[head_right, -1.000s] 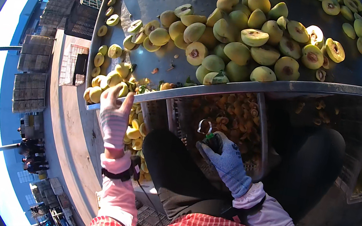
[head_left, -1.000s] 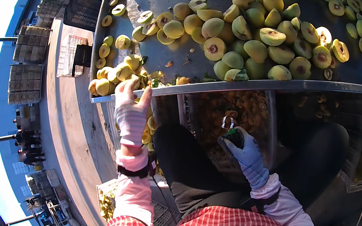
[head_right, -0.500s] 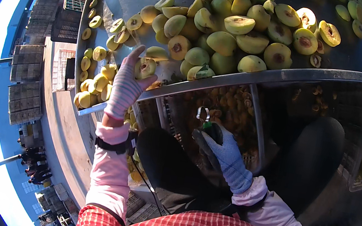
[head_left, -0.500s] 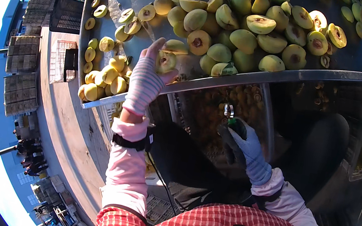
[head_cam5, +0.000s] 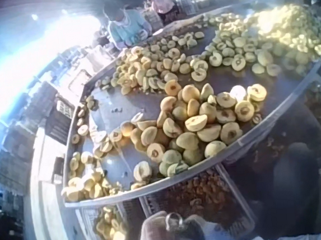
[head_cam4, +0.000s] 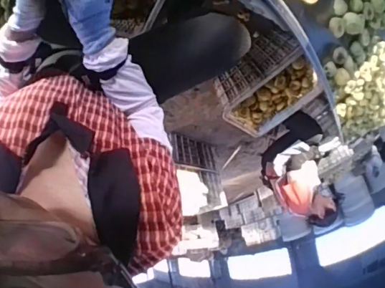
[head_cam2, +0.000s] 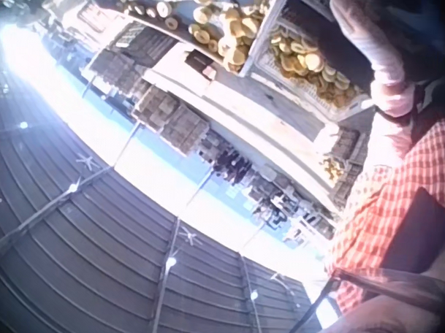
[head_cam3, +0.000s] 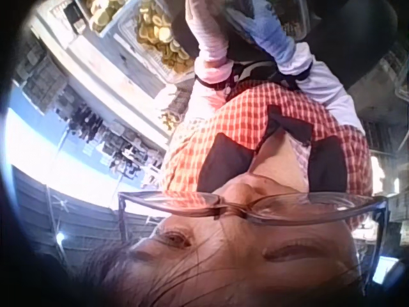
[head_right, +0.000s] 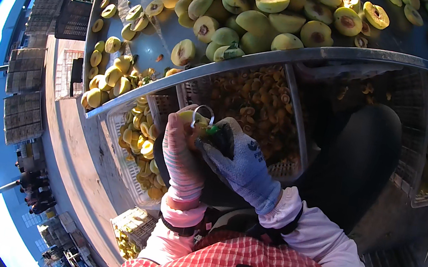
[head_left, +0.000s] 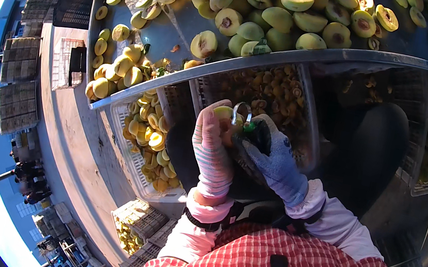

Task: The recorder uses a circular coring tool to remove the pits from halved peaches at an industrial processing station.

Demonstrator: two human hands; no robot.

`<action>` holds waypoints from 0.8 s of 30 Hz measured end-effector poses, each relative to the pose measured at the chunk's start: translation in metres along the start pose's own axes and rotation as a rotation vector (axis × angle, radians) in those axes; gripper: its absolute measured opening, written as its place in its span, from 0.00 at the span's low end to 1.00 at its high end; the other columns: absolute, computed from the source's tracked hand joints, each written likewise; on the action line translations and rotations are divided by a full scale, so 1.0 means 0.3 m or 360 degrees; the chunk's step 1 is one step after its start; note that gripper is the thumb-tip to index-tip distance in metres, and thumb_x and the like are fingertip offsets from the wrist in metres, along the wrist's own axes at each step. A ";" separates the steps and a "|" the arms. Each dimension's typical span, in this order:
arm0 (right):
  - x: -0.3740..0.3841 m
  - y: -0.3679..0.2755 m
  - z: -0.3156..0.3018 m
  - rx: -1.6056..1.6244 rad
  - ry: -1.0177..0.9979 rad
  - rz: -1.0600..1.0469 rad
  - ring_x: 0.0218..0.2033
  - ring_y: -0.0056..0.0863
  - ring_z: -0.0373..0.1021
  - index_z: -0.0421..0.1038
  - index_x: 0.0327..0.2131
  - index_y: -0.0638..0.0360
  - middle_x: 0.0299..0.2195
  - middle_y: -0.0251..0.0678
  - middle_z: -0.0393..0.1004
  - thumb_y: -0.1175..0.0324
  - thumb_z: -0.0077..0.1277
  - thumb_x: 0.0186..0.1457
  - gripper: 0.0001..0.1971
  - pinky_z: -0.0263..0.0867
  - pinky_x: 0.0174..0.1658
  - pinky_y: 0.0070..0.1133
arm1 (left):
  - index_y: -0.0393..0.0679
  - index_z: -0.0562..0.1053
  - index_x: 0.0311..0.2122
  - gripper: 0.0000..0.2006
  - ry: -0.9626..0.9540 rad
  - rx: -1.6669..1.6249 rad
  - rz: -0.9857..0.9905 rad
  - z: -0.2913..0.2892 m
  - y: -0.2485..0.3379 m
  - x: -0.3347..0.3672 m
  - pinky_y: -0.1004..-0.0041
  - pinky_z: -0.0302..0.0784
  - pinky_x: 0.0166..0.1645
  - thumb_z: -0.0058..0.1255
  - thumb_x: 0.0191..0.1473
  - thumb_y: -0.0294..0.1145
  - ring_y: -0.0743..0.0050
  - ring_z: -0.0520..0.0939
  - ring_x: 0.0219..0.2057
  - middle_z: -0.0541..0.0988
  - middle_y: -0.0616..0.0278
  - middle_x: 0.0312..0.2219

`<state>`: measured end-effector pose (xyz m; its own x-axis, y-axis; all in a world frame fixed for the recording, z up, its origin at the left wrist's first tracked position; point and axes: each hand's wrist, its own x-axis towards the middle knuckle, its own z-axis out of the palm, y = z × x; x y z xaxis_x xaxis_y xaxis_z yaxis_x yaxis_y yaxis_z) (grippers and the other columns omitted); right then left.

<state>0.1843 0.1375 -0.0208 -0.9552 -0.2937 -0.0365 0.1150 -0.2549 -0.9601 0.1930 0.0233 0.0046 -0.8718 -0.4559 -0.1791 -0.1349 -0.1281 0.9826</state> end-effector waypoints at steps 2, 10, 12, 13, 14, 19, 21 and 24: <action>-0.011 -0.051 -0.033 -0.0431 -0.0090 0.0040 0.27 0.30 0.72 0.65 0.38 0.60 0.28 0.40 0.72 0.70 0.54 0.53 0.11 0.66 0.31 0.24 | 0.41 0.73 0.43 0.20 -0.0030 -0.0100 0.0019 0.004 0.006 0.000 0.84 0.66 0.34 0.45 0.59 0.48 0.85 0.70 0.29 0.74 0.70 0.29; 0.004 -0.086 -0.055 -0.0995 0.0070 -0.0335 0.25 0.44 0.70 0.65 0.35 0.56 0.24 0.42 0.71 0.68 0.55 0.48 0.11 0.65 0.27 0.31 | 0.39 0.73 0.40 0.14 -0.0216 0.0517 0.0265 0.039 0.004 -0.046 0.81 0.66 0.40 0.41 0.61 0.40 0.84 0.70 0.32 0.74 0.68 0.29; -0.015 -0.109 -0.047 -0.0850 0.0036 -0.0409 0.26 0.45 0.70 0.65 0.34 0.56 0.24 0.43 0.71 0.66 0.55 0.49 0.11 0.65 0.27 0.31 | 0.39 0.73 0.40 0.14 -0.0215 0.0390 0.0179 0.044 0.005 -0.046 0.81 0.67 0.38 0.43 0.61 0.39 0.84 0.71 0.31 0.75 0.68 0.29; -0.036 -0.107 -0.041 -0.0850 0.0031 -0.0412 0.26 0.45 0.70 0.65 0.34 0.56 0.24 0.43 0.71 0.66 0.55 0.49 0.11 0.65 0.27 0.31 | 0.39 0.73 0.40 0.13 -0.0213 0.0265 0.0093 0.044 0.008 -0.046 0.82 0.68 0.37 0.44 0.60 0.39 0.85 0.72 0.30 0.75 0.68 0.28; -0.064 -0.097 -0.035 -0.0702 0.0004 -0.0385 0.26 0.45 0.71 0.66 0.34 0.56 0.24 0.43 0.71 0.65 0.55 0.50 0.11 0.65 0.27 0.31 | 0.39 0.73 0.40 0.13 -0.0210 0.0140 0.0007 0.042 0.012 -0.047 0.82 0.69 0.35 0.45 0.60 0.38 0.85 0.72 0.28 0.76 0.68 0.28; -0.091 -0.079 -0.068 -0.0791 -0.0057 -0.0062 0.25 0.47 0.71 0.66 0.36 0.60 0.24 0.46 0.72 0.63 0.52 0.54 0.12 0.64 0.26 0.33 | 0.37 0.72 0.43 0.25 -0.0213 0.0131 0.0002 0.037 0.016 -0.036 0.79 0.70 0.40 0.40 0.60 0.52 0.76 0.76 0.31 0.77 0.59 0.29; -0.099 -0.061 -0.049 -0.0843 0.0028 -0.0201 0.25 0.47 0.71 0.66 0.37 0.60 0.24 0.46 0.72 0.63 0.52 0.54 0.12 0.64 0.26 0.33 | 0.36 0.72 0.43 0.25 -0.0158 -0.0221 -0.0194 0.057 0.009 -0.047 0.78 0.72 0.39 0.40 0.59 0.53 0.74 0.76 0.31 0.77 0.58 0.28; -0.115 -0.035 -0.034 -0.0848 0.0084 -0.0308 0.26 0.49 0.70 0.64 0.39 0.62 0.24 0.48 0.71 0.65 0.49 0.56 0.12 0.64 0.27 0.34 | 0.36 0.72 0.43 0.25 -0.0054 -0.0243 -0.0181 0.060 -0.001 -0.066 0.77 0.72 0.39 0.40 0.59 0.52 0.73 0.76 0.30 0.77 0.57 0.28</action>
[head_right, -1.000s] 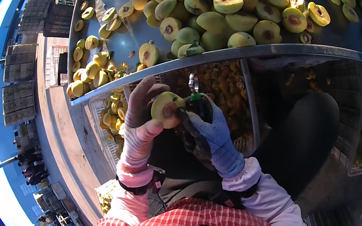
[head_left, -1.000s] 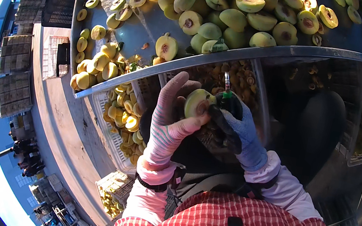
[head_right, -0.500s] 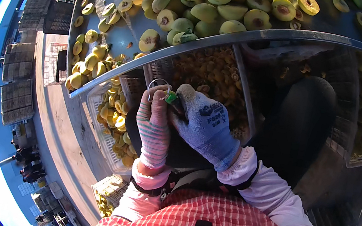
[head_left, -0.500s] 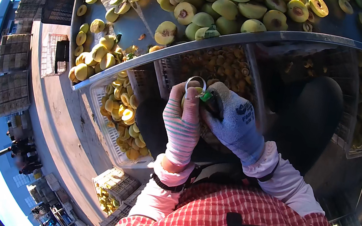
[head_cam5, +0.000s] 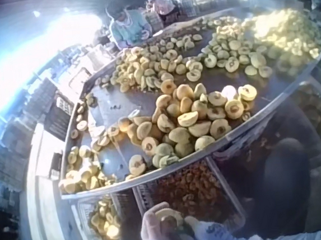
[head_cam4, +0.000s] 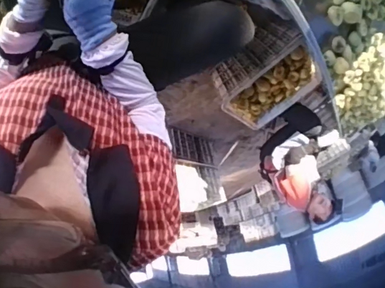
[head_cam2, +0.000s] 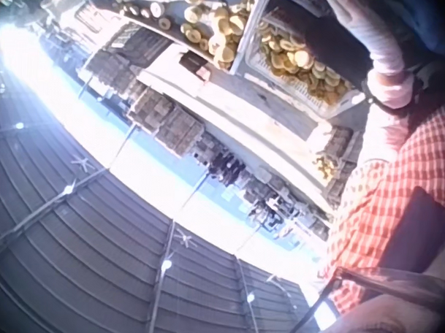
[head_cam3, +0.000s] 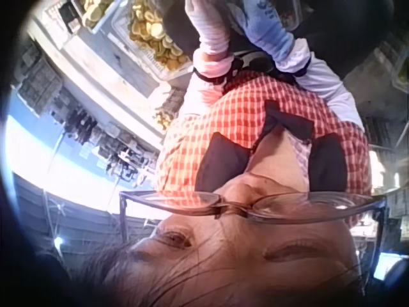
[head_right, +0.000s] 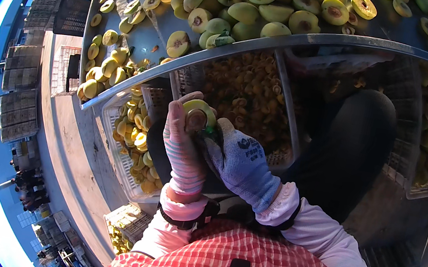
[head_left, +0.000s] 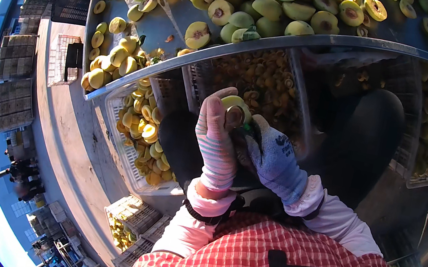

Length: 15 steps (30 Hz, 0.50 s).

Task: The recorder uses a circular coring tool to remove the pits from halved peaches at an industrial processing station.

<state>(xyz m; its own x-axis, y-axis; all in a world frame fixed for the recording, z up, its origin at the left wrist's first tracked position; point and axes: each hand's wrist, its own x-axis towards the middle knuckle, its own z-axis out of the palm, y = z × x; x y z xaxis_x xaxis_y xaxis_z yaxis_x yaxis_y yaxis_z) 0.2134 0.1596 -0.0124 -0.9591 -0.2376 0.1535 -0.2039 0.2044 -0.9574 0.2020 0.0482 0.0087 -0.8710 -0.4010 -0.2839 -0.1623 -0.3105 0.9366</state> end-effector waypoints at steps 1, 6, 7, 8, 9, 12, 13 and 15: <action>-0.006 -0.007 0.003 0.0078 0.0016 0.0038 0.27 0.50 0.70 0.64 0.39 0.63 0.24 0.49 0.71 0.65 0.48 0.56 0.12 0.64 0.28 0.34 | 0.36 0.72 0.43 0.25 0.0003 -0.0003 0.0002 0.007 -0.002 -0.006 0.77 0.72 0.39 0.40 0.59 0.52 0.73 0.76 0.30 0.77 0.57 0.28; -0.011 -0.025 -0.007 0.0191 -0.0002 0.0034 0.29 0.52 0.69 0.64 0.40 0.64 0.26 0.51 0.71 0.67 0.46 0.56 0.11 0.64 0.30 0.34 | 0.40 0.74 0.39 0.19 -0.0018 0.0164 0.0096 0.015 0.015 -0.009 0.86 0.62 0.31 0.43 0.60 0.48 0.89 0.68 0.24 0.73 0.72 0.24; -0.014 -0.015 -0.004 0.0328 -0.0064 0.0120 0.30 0.52 0.69 0.64 0.41 0.65 0.27 0.52 0.72 0.68 0.46 0.56 0.12 0.64 0.30 0.34 | 0.40 0.74 0.39 0.19 -0.0019 0.0164 0.0094 0.013 0.017 -0.008 0.86 0.62 0.31 0.43 0.60 0.48 0.89 0.68 0.24 0.73 0.72 0.24; -0.016 -0.008 -0.005 0.0465 -0.0126 0.0206 0.30 0.52 0.70 0.65 0.41 0.66 0.28 0.52 0.72 0.68 0.45 0.56 0.12 0.64 0.31 0.34 | 0.40 0.74 0.38 0.19 -0.0041 0.0154 0.0034 0.010 0.019 -0.010 0.86 0.62 0.31 0.43 0.61 0.48 0.90 0.68 0.24 0.73 0.72 0.24; -0.017 -0.006 -0.006 0.0468 -0.0129 0.0208 0.30 0.52 0.70 0.65 0.41 0.66 0.28 0.52 0.72 0.68 0.45 0.56 0.12 0.64 0.31 0.34 | 0.40 0.74 0.38 0.19 -0.0057 0.0144 -0.0025 0.006 0.019 -0.012 0.87 0.61 0.30 0.43 0.61 0.47 0.90 0.68 0.24 0.73 0.72 0.24; -0.018 -0.010 -0.011 0.0494 -0.0147 0.0220 0.32 0.51 0.70 0.65 0.42 0.67 0.30 0.53 0.72 0.69 0.45 0.56 0.13 0.65 0.32 0.33 | 0.40 0.74 0.38 0.18 -0.0041 0.0203 -0.0001 0.010 0.013 -0.015 0.87 0.62 0.31 0.44 0.60 0.47 0.90 0.68 0.25 0.73 0.72 0.25; -0.018 -0.019 -0.011 0.0433 -0.0105 0.0198 0.32 0.51 0.71 0.64 0.43 0.68 0.30 0.54 0.72 0.69 0.44 0.56 0.14 0.65 0.33 0.33 | 0.40 0.74 0.38 0.18 -0.0038 0.0205 -0.0002 0.016 0.004 -0.018 0.87 0.62 0.31 0.44 0.60 0.47 0.90 0.68 0.25 0.73 0.72 0.25; -0.026 -0.018 -0.002 0.0369 -0.0063 0.0174 0.32 0.51 0.71 0.64 0.44 0.68 0.31 0.54 0.73 0.69 0.44 0.57 0.14 0.65 0.34 0.33 | 0.40 0.74 0.38 0.18 0.0137 0.0078 0.0169 0.034 -0.015 -0.022 0.87 0.62 0.31 0.43 0.61 0.47 0.90 0.68 0.24 0.73 0.71 0.25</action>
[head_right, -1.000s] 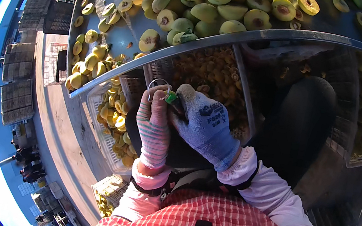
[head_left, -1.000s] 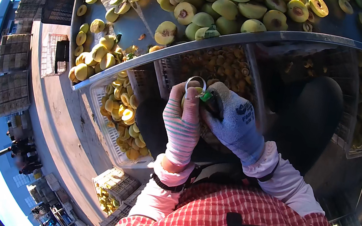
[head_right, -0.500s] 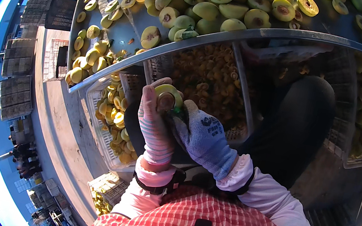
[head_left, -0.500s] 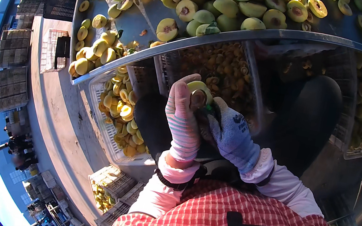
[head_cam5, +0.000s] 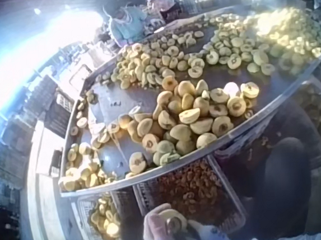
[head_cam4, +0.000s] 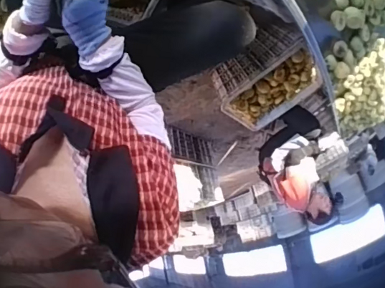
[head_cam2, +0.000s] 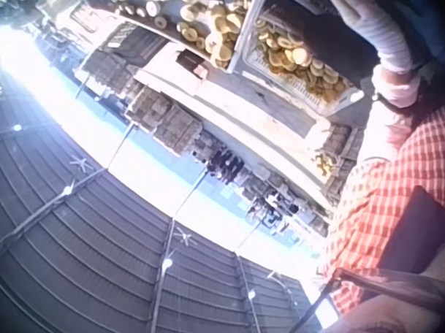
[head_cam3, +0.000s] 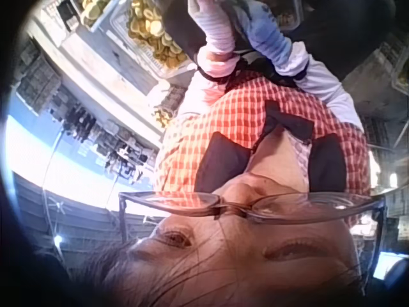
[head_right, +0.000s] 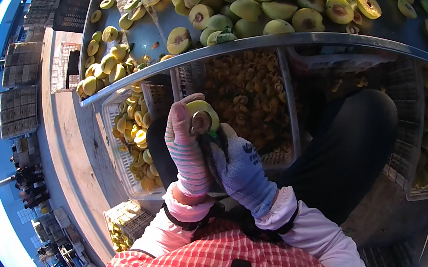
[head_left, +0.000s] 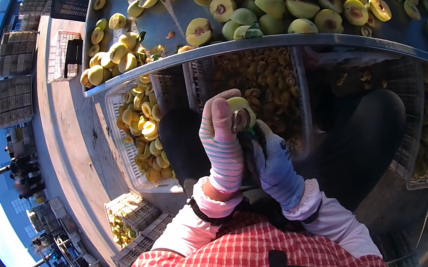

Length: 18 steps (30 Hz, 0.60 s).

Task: The recorder uses a circular coring tool to remove the pits from halved peaches at an industrial processing station.

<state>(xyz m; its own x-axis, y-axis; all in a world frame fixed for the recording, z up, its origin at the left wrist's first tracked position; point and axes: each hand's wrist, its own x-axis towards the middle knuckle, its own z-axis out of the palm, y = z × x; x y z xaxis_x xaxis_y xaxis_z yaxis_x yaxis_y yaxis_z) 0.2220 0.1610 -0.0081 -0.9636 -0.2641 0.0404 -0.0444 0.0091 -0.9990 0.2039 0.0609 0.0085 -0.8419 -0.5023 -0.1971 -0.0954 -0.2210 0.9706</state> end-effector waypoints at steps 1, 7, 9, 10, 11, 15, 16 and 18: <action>-0.008 0.016 0.010 -0.0018 0.0042 0.0005 0.33 0.51 0.71 0.64 0.45 0.69 0.32 0.54 0.73 0.69 0.44 0.57 0.15 0.65 0.35 0.33 | 0.40 0.74 0.38 0.18 0.0000 -0.0002 0.0002 0.003 0.002 -0.001 0.87 0.62 0.31 0.43 0.61 0.47 0.90 0.68 0.24 0.73 0.71 0.25; -0.014 0.003 0.005 0.0118 -0.0013 0.0139 0.37 0.48 0.71 0.62 0.48 0.71 0.36 0.55 0.72 0.69 0.44 0.57 0.18 0.66 0.40 0.32 | 0.41 0.73 0.39 0.16 -0.0071 0.0100 0.0084 -0.006 0.044 0.001 0.87 0.63 0.30 0.44 0.60 0.44 0.91 0.68 0.24 0.73 0.71 0.25; -0.023 0.013 -0.001 0.0305 -0.0129 0.0301 0.38 0.47 0.71 0.62 0.48 0.72 0.36 0.55 0.72 0.69 0.44 0.57 0.18 0.65 0.41 0.32 | 0.40 0.73 0.38 0.16 -0.0356 0.0170 -0.0121 -0.024 0.053 0.022 0.86 0.63 0.30 0.45 0.60 0.44 0.90 0.69 0.24 0.73 0.71 0.24; -0.038 0.040 0.001 0.0168 -0.0064 0.0222 0.39 0.46 0.71 0.62 0.48 0.72 0.37 0.54 0.72 0.69 0.44 0.57 0.18 0.65 0.41 0.31 | 0.39 0.73 0.37 0.15 -0.0377 0.0223 -0.0167 -0.025 0.047 0.030 0.85 0.63 0.29 0.44 0.61 0.43 0.89 0.69 0.23 0.72 0.71 0.23; -0.049 0.061 0.002 0.0032 0.0002 0.0142 0.39 0.45 0.71 0.63 0.48 0.72 0.37 0.54 0.73 0.69 0.45 0.57 0.18 0.65 0.42 0.31 | 0.39 0.73 0.37 0.15 -0.0367 0.0227 -0.0161 -0.020 0.049 0.029 0.85 0.63 0.29 0.44 0.61 0.43 0.89 0.69 0.23 0.72 0.71 0.23; -0.061 0.110 -0.015 0.0501 -0.0177 0.0597 0.38 0.45 0.71 0.62 0.50 0.71 0.38 0.53 0.72 0.69 0.45 0.57 0.19 0.65 0.42 0.31 | 0.39 0.75 0.35 0.17 -0.0395 0.0201 -0.0252 0.002 0.040 0.014 0.86 0.59 0.28 0.44 0.60 0.44 0.92 0.64 0.21 0.69 0.75 0.20; -0.068 0.105 -0.007 0.0498 -0.0176 0.0596 0.38 0.45 0.71 0.62 0.50 0.71 0.38 0.53 0.72 0.69 0.45 0.57 0.19 0.65 0.42 0.31 | 0.39 0.75 0.36 0.17 -0.0346 0.0205 -0.0155 0.001 0.034 0.009 0.86 0.60 0.28 0.44 0.60 0.44 0.92 0.64 0.22 0.70 0.74 0.21; -0.083 0.081 0.024 0.0298 0.0057 0.0437 0.39 0.46 0.70 0.60 0.51 0.72 0.39 0.54 0.72 0.69 0.45 0.57 0.21 0.65 0.43 0.32 | 0.39 0.75 0.36 0.17 -0.0305 0.0201 -0.0062 0.006 0.025 -0.002 0.86 0.60 0.28 0.45 0.60 0.45 0.92 0.65 0.22 0.70 0.74 0.21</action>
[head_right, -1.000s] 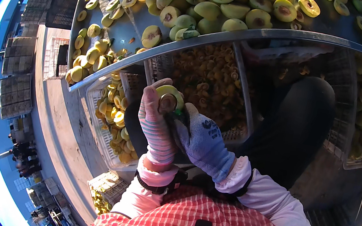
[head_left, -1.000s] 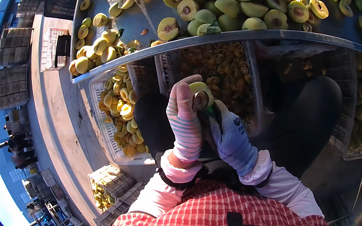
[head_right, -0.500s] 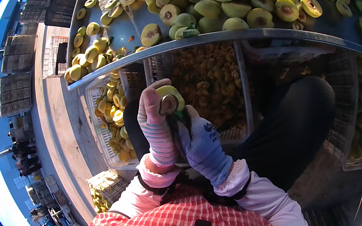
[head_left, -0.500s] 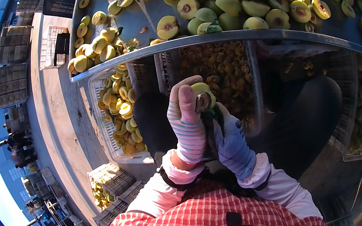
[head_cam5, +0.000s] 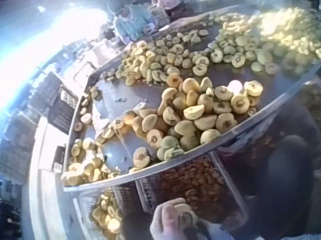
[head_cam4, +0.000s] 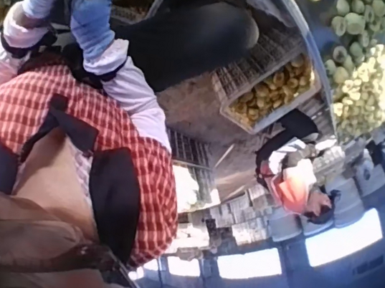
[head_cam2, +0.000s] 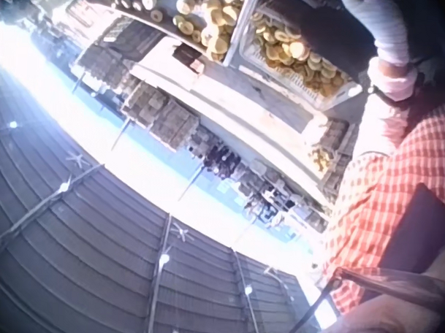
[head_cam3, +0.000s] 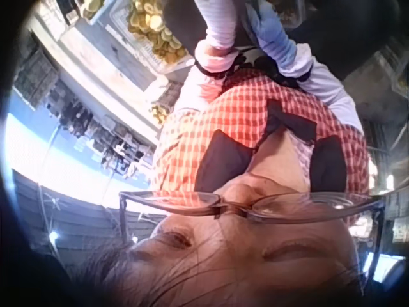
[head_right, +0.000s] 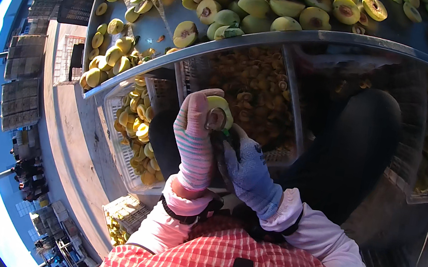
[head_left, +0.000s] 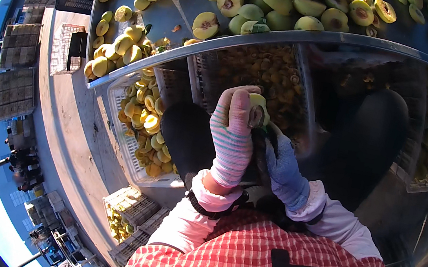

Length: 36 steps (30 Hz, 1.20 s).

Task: The recorder uses a circular coring tool to remove the pits from halved peaches at an industrial processing station.

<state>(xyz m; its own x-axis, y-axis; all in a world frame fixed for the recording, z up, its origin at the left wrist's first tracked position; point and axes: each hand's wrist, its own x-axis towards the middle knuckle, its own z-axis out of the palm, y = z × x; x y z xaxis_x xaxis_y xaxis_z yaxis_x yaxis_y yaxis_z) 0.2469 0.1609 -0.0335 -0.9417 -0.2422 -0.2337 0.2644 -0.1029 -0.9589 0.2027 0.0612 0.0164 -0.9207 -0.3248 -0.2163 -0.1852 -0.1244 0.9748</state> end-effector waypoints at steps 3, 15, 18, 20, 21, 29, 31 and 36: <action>-0.009 -0.018 0.011 -0.0484 0.0190 -0.0416 0.41 0.47 0.69 0.59 0.52 0.73 0.40 0.55 0.70 0.69 0.45 0.57 0.21 0.64 0.45 0.32 | 0.39 0.73 0.39 0.16 0.0143 -0.0220 0.0131 0.014 -0.003 -0.013 0.85 0.64 0.29 0.44 0.61 0.44 0.88 0.69 0.24 0.75 0.68 0.26; -0.023 0.042 -0.022 -0.0198 -0.0136 -0.0238 0.43 0.38 0.68 0.60 0.52 0.69 0.42 0.49 0.69 0.67 0.43 0.60 0.20 0.62 0.48 0.28 | 0.39 0.73 0.39 0.13 -0.0080 0.0106 0.0137 -0.005 0.016 0.002 0.85 0.66 0.31 0.44 0.61 0.40 0.88 0.70 0.24 0.75 0.69 0.25; 0.009 -0.083 -0.048 0.0352 -0.0453 0.0657 0.41 0.31 0.68 0.61 0.51 0.65 0.44 0.44 0.67 0.68 0.42 0.61 0.17 0.65 0.42 0.25 | 0.41 0.76 0.36 0.20 -0.0185 0.0158 -0.0050 -0.001 0.024 0.001 0.83 0.65 0.33 0.42 0.59 0.49 0.87 0.71 0.27 0.75 0.69 0.26; -0.018 -0.004 -0.050 0.0483 -0.0403 0.0564 0.37 0.28 0.68 0.64 0.48 0.63 0.41 0.41 0.69 0.67 0.42 0.61 0.14 0.65 0.39 0.22 | 0.41 0.76 0.36 0.18 -0.0267 0.0154 -0.0036 0.004 0.028 0.011 0.83 0.65 0.32 0.43 0.60 0.47 0.88 0.71 0.27 0.75 0.70 0.25; -0.021 -0.006 -0.039 0.0619 -0.0366 0.0470 0.33 0.25 0.69 0.66 0.45 0.61 0.38 0.39 0.70 0.66 0.42 0.62 0.12 0.65 0.35 0.20 | 0.42 0.75 0.36 0.16 -0.0337 0.0159 -0.0017 -0.004 0.036 0.018 0.83 0.65 0.32 0.43 0.61 0.44 0.88 0.70 0.26 0.75 0.70 0.25; 0.048 -0.006 -0.002 0.2802 -0.1561 0.1287 0.10 0.16 0.57 0.67 0.37 0.56 0.18 0.29 0.64 0.44 0.33 0.62 0.24 0.55 0.12 0.14 | 0.42 0.75 0.37 0.21 -0.0500 -0.0049 -0.0459 -0.097 -0.017 0.040 0.81 0.66 0.32 0.45 0.57 0.52 0.84 0.71 0.25 0.76 0.68 0.26; 0.057 -0.024 0.000 0.2810 -0.1508 0.1320 0.08 0.15 0.55 0.67 0.36 0.55 0.17 0.29 0.63 0.42 0.31 0.61 0.26 0.52 0.09 0.14 | 0.41 0.74 0.37 0.21 -0.0053 -0.0998 -0.0989 -0.095 -0.041 0.026 0.78 0.69 0.32 0.46 0.56 0.52 0.77 0.75 0.26 0.76 0.64 0.26; 0.093 0.024 -0.021 0.2437 -0.1210 0.1182 0.08 0.13 0.52 0.70 0.31 0.57 0.13 0.26 0.58 0.42 0.31 0.62 0.27 0.49 0.09 0.13 | 0.39 0.71 0.43 0.20 0.0597 0.0056 0.0069 -0.530 -0.005 0.066 0.75 0.73 0.41 0.45 0.58 0.48 0.72 0.77 0.36 0.76 0.57 0.32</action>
<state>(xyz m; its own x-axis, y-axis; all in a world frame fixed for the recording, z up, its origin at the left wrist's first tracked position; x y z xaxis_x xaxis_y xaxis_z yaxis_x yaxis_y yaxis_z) 0.2211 0.1595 -0.0481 -0.3912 -0.9193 0.0434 0.8664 -0.3520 0.3541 0.2395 -0.0942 0.0019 -0.7392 -0.6508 -0.1731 -0.1663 -0.0727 0.9834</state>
